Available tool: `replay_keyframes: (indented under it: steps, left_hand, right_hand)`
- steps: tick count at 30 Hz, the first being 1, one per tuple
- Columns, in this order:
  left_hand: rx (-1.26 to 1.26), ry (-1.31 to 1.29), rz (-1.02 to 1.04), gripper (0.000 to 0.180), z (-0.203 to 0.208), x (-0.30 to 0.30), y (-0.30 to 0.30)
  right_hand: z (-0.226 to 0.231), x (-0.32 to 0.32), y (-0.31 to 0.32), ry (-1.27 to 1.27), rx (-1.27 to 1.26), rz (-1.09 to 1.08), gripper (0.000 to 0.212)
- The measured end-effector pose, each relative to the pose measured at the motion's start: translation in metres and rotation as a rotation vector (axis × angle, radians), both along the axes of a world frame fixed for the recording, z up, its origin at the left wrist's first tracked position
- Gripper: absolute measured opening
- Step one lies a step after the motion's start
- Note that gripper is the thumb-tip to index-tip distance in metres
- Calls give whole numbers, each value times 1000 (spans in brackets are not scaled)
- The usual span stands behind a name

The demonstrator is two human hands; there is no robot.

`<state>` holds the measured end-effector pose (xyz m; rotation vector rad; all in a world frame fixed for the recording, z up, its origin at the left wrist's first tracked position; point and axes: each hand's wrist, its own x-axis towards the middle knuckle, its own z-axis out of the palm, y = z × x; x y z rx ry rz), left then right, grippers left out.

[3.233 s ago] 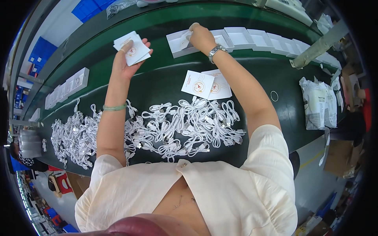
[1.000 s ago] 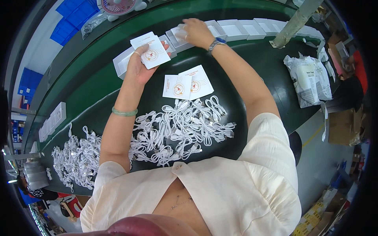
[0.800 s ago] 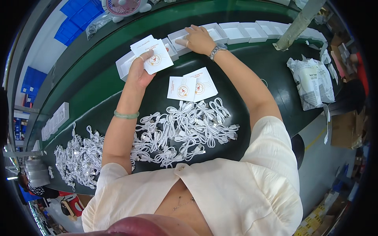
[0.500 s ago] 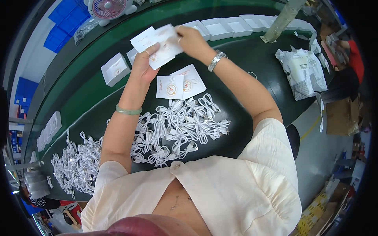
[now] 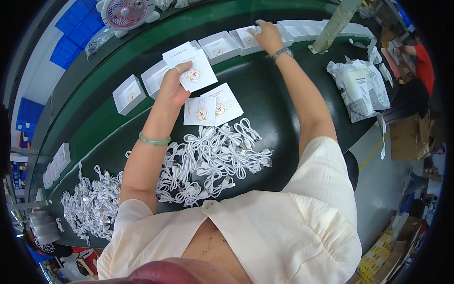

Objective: The person packages items on an assembly line by placing coiled USB cables and instruction cards into product boxes by hand.

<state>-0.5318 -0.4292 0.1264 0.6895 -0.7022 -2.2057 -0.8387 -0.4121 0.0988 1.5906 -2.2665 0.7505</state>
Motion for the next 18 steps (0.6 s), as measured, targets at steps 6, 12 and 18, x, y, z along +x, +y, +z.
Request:
replay_keyframes:
  steps: [6, 12, 18]
  left_hand:
    - [-96, 73, 33, 34, -3, -20, 3]
    - [-14, 123, 4, 33, -8, -14, 1]
    - [18, 70, -60, 37, 1, -13, 8]
  right_hand:
    - [38, 131, 45, -444, 89, 509, 48]
    - [40, 64, 33, -544, -210, 228, 29]
    - [14, -79, 14, -475, -151, 92, 39]
